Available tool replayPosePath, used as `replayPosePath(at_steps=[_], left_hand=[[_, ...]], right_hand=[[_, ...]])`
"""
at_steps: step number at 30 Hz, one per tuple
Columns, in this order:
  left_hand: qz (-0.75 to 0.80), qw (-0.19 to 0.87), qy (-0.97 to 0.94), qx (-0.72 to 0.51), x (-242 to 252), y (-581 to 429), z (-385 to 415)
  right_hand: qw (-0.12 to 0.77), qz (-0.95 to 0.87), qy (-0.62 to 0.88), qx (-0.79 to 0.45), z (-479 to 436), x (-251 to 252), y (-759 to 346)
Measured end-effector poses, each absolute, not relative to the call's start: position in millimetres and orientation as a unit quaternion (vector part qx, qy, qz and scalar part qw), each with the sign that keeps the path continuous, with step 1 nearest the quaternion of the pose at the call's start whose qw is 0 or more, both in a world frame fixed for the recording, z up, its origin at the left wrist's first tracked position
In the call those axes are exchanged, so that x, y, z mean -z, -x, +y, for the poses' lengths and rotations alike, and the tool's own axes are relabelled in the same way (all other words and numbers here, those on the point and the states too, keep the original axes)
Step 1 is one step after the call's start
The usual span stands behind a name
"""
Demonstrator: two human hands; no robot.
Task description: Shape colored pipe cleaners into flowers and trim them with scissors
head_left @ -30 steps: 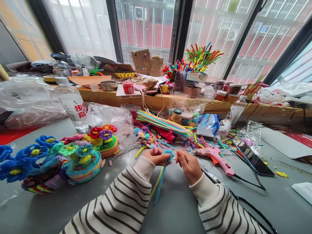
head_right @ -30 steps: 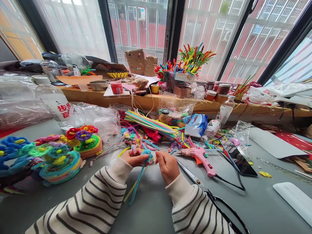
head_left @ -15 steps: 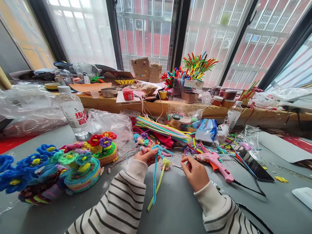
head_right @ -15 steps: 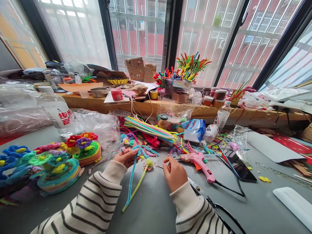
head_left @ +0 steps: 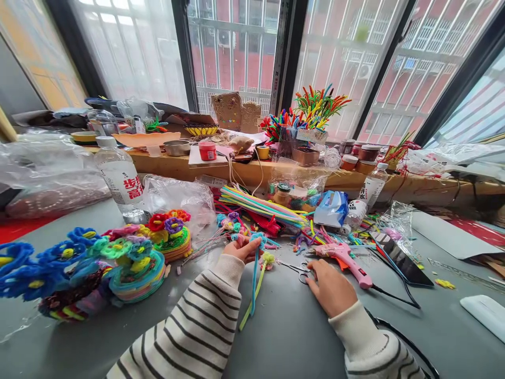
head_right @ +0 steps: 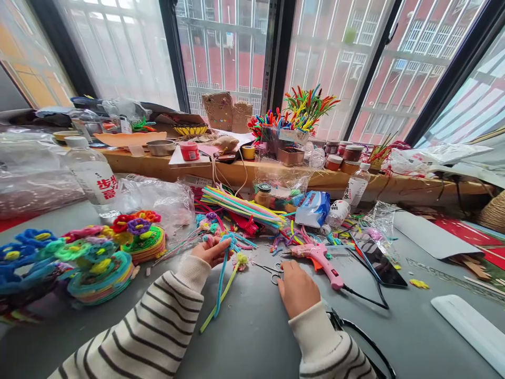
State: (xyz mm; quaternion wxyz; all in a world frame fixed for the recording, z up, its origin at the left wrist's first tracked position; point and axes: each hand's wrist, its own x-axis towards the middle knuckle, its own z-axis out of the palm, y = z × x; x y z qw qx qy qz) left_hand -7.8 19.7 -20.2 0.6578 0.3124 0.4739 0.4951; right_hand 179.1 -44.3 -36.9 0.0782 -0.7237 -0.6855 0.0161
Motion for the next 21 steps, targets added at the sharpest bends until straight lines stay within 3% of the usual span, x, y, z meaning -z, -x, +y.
replayPosePath(at_steps=[4, 9, 13, 21], left_hand=[[0.462, 0.659, -0.334, -0.491, 21.3, 8.4, 18.8], [0.455, 0.672, -0.318, -0.49, 21.1, 9.4, 18.2], [0.452, 0.685, -0.306, -0.482, 20.1, 9.3, 17.6], [0.432, 0.715, -0.293, -0.465, 13.8, 8.4, 12.6]], right_hand=[[-0.05, -0.679, 0.732, -0.043, -32.6, 18.0, -157.1], [-0.056, -0.675, 0.734, -0.06, -26.0, 17.5, -149.5], [0.026, -0.676, 0.731, -0.093, -22.9, 29.0, -161.8], [0.289, -0.645, 0.692, -0.148, -15.9, 36.6, -168.9]])
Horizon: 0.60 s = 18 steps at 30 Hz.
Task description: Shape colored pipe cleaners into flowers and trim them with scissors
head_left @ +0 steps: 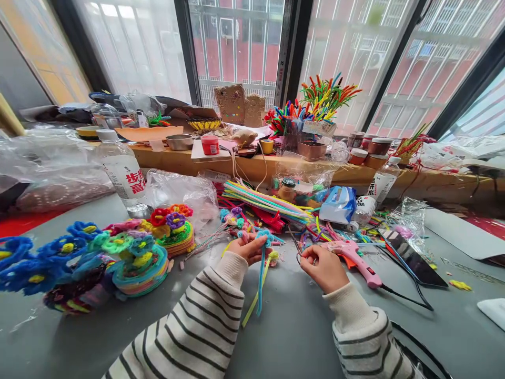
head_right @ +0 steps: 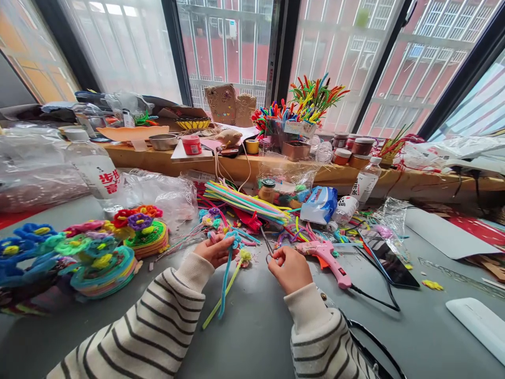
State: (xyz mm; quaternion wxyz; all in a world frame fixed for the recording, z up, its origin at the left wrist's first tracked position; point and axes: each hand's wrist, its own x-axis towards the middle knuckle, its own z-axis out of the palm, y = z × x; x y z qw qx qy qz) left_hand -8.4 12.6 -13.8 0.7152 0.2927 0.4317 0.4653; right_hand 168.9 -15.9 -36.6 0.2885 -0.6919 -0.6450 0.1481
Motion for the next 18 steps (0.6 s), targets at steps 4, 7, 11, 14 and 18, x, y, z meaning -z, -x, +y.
replayPosePath(at_steps=[4, 7, 11, 14, 18], left_hand=[[0.421, 0.719, -0.274, -0.481, 15.6, 8.5, 13.0], [0.428, 0.711, -0.271, -0.487, 17.5, 8.9, 15.2], [0.454, 0.705, -0.262, -0.478, 17.3, 8.9, 17.1], [0.449, 0.712, -0.268, -0.469, 15.8, 9.2, 15.7], [0.422, 0.722, -0.282, -0.471, 14.1, 9.7, 12.1]], right_hand=[[0.382, -0.631, 0.636, -0.227, -13.6, 39.4, -164.3], [0.418, -0.596, 0.601, -0.33, -12.9, 44.8, -158.0], [0.482, -0.526, 0.533, -0.455, -13.5, 50.5, -148.2], [0.517, -0.487, 0.496, -0.499, -14.8, 48.9, -143.7], [0.542, -0.466, 0.498, -0.491, -16.8, 44.9, -142.7]])
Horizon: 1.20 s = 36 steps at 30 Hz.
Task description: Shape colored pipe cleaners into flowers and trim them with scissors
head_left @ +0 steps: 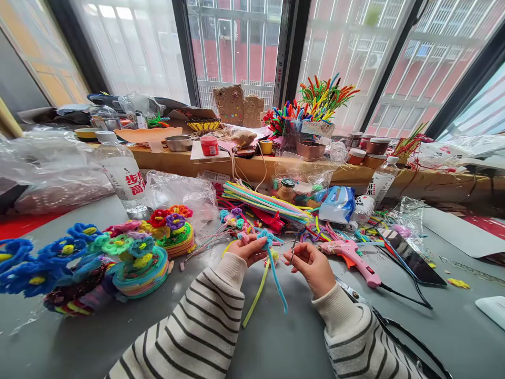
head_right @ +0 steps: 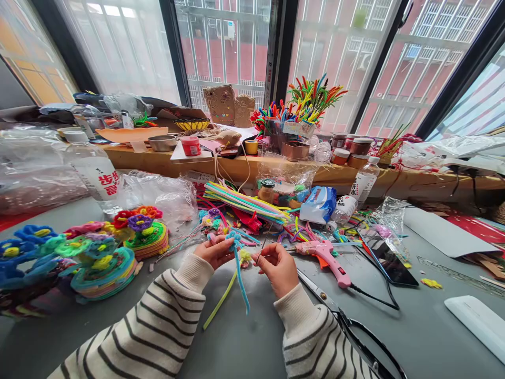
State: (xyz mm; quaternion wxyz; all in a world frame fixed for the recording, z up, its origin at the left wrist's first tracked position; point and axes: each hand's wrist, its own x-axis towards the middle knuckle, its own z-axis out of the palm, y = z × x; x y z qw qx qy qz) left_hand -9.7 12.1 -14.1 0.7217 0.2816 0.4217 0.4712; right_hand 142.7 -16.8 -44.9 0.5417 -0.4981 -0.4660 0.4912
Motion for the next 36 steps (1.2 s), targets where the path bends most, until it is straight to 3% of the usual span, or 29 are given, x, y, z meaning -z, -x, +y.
replayPosePath(at_steps=[9, 16, 20, 24, 27, 30, 36], left_hand=[[0.433, 0.698, -0.306, -0.481, 17.2, 6.7, 11.9], [0.441, 0.698, -0.297, -0.48, 15.5, 7.8, 10.9], [0.456, 0.691, -0.294, -0.478, 17.1, 6.6, 10.5], [0.474, 0.689, -0.29, -0.466, 19.1, 5.6, 10.2], [0.481, 0.686, -0.317, -0.444, 21.2, 5.0, 10.1], [0.483, 0.682, -0.358, -0.416, 22.6, 3.0, 8.7], [0.496, 0.69, -0.345, -0.397, 21.3, -3.4, 6.5]], right_hand=[[0.526, -0.515, 0.518, -0.436, -18.0, 47.6, -142.3], [0.259, -0.697, 0.649, -0.162, -19.2, 41.4, -152.4], [0.216, -0.709, 0.659, -0.123, -18.8, 41.9, -156.9], [0.238, -0.713, 0.647, -0.131, -19.1, 41.4, -157.8], [0.308, -0.721, 0.604, -0.141, -20.7, 36.8, -153.0], [0.383, -0.719, 0.537, -0.218, -23.6, 32.6, -143.3], [0.451, -0.648, 0.502, -0.352, -23.6, 41.8, -128.2]])
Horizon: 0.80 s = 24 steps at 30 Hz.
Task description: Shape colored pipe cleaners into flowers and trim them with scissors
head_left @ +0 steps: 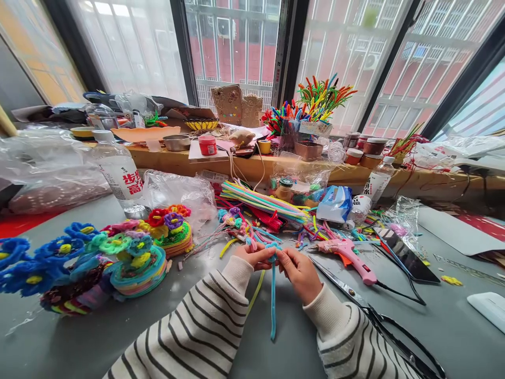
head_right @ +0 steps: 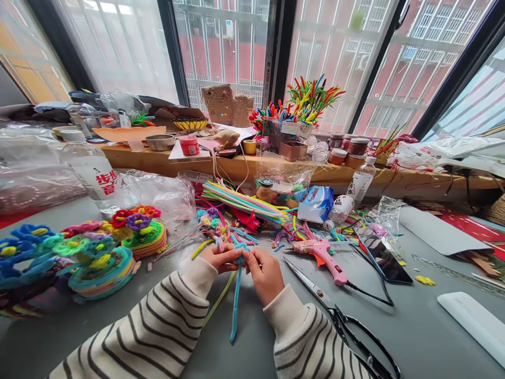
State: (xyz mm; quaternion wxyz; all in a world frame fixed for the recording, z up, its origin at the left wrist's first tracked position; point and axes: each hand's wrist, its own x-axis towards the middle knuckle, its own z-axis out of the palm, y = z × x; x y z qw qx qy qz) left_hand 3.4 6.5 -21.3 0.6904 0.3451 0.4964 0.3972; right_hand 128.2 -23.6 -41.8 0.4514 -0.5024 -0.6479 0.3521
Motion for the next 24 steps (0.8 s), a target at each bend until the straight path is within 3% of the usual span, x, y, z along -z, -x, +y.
replayPosePath(at_steps=[8, 15, 19, 24], left_hand=[[0.461, 0.659, -0.347, -0.483, 29.4, -5.7, 6.4], [0.43, 0.663, -0.329, -0.517, 39.1, -6.2, 11.5], [0.449, 0.673, -0.304, -0.504, 32.1, -3.9, 12.2], [0.467, 0.672, -0.285, -0.498, 24.5, -1.7, 12.1]], right_hand=[[0.522, -0.395, 0.405, -0.638, -20.0, 49.6, -111.4], [0.526, -0.355, 0.374, -0.676, -20.1, 47.1, -104.6], [0.457, -0.506, 0.44, -0.585, -15.2, 43.4, -126.6], [0.293, -0.706, 0.622, -0.171, -15.0, 36.4, -166.2]])
